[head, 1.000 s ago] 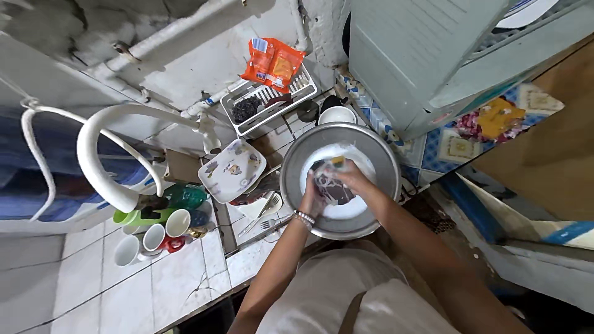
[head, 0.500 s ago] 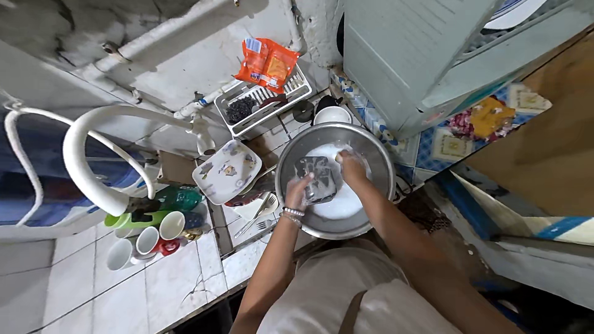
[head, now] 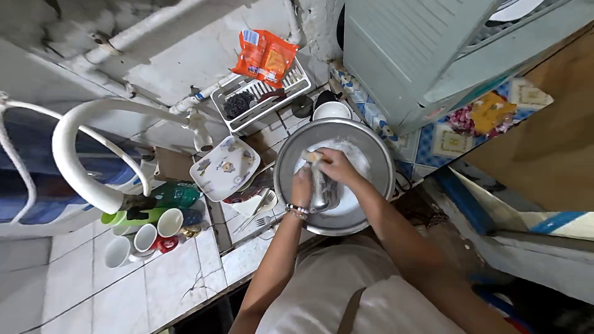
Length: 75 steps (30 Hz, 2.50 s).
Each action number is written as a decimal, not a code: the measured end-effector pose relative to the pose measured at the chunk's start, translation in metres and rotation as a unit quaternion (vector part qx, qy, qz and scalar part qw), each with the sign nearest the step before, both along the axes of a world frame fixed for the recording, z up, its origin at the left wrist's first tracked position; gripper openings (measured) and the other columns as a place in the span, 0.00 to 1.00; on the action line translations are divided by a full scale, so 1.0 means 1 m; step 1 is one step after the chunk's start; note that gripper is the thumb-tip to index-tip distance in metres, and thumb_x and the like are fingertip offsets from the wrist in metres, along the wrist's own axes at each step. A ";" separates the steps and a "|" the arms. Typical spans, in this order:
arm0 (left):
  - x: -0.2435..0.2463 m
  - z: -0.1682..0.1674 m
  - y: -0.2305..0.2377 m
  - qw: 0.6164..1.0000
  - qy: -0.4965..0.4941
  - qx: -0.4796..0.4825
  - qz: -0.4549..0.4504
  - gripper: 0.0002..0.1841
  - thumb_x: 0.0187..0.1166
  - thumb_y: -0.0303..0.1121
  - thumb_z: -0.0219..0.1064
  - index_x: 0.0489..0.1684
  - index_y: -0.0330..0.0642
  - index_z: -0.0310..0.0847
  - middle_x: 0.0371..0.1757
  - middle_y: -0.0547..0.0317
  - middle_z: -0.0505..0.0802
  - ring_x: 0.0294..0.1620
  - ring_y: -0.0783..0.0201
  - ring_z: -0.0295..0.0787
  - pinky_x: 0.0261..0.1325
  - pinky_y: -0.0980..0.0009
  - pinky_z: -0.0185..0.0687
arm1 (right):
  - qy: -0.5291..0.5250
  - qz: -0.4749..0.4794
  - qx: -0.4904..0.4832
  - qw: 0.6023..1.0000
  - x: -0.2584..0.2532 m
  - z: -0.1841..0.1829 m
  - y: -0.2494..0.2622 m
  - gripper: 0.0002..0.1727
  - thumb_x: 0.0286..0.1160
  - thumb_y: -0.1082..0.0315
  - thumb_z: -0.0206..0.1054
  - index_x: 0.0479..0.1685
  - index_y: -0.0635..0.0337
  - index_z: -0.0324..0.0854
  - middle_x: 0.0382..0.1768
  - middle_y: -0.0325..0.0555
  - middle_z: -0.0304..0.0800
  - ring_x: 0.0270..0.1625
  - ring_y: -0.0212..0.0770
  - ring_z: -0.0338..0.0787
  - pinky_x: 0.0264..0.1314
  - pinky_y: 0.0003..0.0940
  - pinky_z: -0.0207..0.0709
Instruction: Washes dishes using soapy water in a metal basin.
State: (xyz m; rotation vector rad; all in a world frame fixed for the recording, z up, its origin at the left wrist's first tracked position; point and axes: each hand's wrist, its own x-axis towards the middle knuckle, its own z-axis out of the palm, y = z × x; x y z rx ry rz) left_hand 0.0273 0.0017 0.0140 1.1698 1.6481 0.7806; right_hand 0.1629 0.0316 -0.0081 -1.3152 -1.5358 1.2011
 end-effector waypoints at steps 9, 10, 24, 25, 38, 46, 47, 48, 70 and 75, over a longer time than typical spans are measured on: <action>0.001 0.020 0.002 0.995 -0.063 0.050 0.064 0.14 0.92 0.27 0.47 0.41 0.30 0.78 0.26 0.65 0.78 0.28 0.80 0.75 0.37 0.81 0.74 | -0.020 -0.045 0.202 0.978 -0.012 0.016 -0.020 0.18 0.59 0.71 0.81 0.49 0.72 0.90 0.55 0.62 0.93 0.64 0.57 0.90 0.71 0.51 0.80; 0.001 0.020 0.002 0.993 -0.082 0.057 0.062 0.14 0.91 0.26 0.48 0.39 0.32 0.78 0.24 0.68 0.78 0.26 0.81 0.75 0.35 0.83 0.74 | -0.014 -0.055 0.235 0.970 -0.012 0.014 -0.019 0.18 0.56 0.72 0.81 0.46 0.72 0.90 0.55 0.61 0.93 0.65 0.57 0.90 0.71 0.51 0.80; -0.017 0.004 0.027 0.956 -0.224 0.010 0.192 0.13 0.95 0.35 0.47 0.56 0.37 0.75 0.35 0.60 0.82 0.32 0.76 0.79 0.38 0.80 0.78 | -0.038 0.016 0.447 0.893 -0.015 0.001 -0.069 0.08 0.69 0.69 0.73 0.44 0.60 0.93 0.60 0.51 0.95 0.73 0.56 0.87 0.80 0.44 0.76; -0.019 0.005 0.026 0.951 -0.254 0.002 0.178 0.14 0.95 0.33 0.45 0.60 0.36 0.74 0.38 0.60 0.82 0.35 0.75 0.79 0.41 0.79 0.78 | -0.044 0.008 0.456 0.889 -0.011 0.001 -0.071 0.07 0.71 0.68 0.72 0.42 0.60 0.93 0.59 0.52 0.95 0.73 0.56 0.87 0.80 0.44 0.75; -0.019 0.037 0.001 0.935 -0.348 -0.056 -0.034 0.14 0.84 0.21 0.47 0.61 0.42 0.71 0.39 0.69 0.90 0.40 0.79 0.89 0.47 0.79 0.88 | 0.109 -0.101 0.219 0.964 0.018 0.011 -0.055 0.20 0.79 0.58 0.59 0.37 0.72 0.80 0.81 0.67 0.73 0.90 0.51 0.65 0.88 0.45 0.65; -0.009 0.049 0.006 0.976 -0.213 0.031 0.042 0.20 0.96 0.39 0.41 0.55 0.37 0.79 0.34 0.66 0.88 0.36 0.80 0.85 0.44 0.80 0.84 | -0.154 -0.051 0.250 0.955 -0.005 0.069 -0.062 0.17 0.65 0.69 0.75 0.53 0.68 0.90 0.79 0.59 0.80 0.87 0.65 0.69 0.83 0.60 0.69; -0.010 0.044 0.009 0.968 -0.235 0.041 0.075 0.21 0.96 0.42 0.43 0.56 0.38 0.80 0.36 0.64 0.89 0.37 0.77 0.87 0.44 0.77 0.85 | -0.157 -0.037 0.259 0.953 -0.012 0.067 -0.070 0.19 0.67 0.68 0.73 0.57 0.67 0.89 0.78 0.58 0.80 0.87 0.63 0.70 0.82 0.58 0.71; -0.012 0.041 0.011 0.961 -0.255 0.048 0.097 0.21 0.96 0.44 0.43 0.59 0.40 0.80 0.39 0.63 0.90 0.40 0.76 0.87 0.46 0.76 0.85 | -0.151 -0.032 0.275 0.949 -0.016 0.062 -0.077 0.18 0.69 0.68 0.71 0.57 0.66 0.90 0.76 0.56 0.83 0.85 0.61 0.75 0.81 0.55 0.73; -0.020 0.031 0.002 0.896 -0.414 0.058 0.150 0.23 0.97 0.46 0.37 0.67 0.49 0.78 0.50 0.64 0.93 0.51 0.74 0.90 0.53 0.73 0.88 | -0.066 -0.144 0.308 0.938 -0.025 0.034 -0.075 0.17 0.78 0.66 0.64 0.54 0.75 0.82 0.72 0.69 0.82 0.81 0.62 0.78 0.81 0.50 0.74; -0.023 0.038 -0.016 0.920 -0.378 0.100 0.021 0.31 0.68 0.49 0.79 0.63 0.44 0.72 0.42 0.70 0.92 0.43 0.78 0.90 0.48 0.77 0.89 | 0.027 -0.163 0.129 0.978 -0.013 0.070 -0.062 0.21 0.80 0.67 0.66 0.64 0.75 0.72 0.66 0.68 0.80 0.63 0.53 0.87 0.61 0.48 0.83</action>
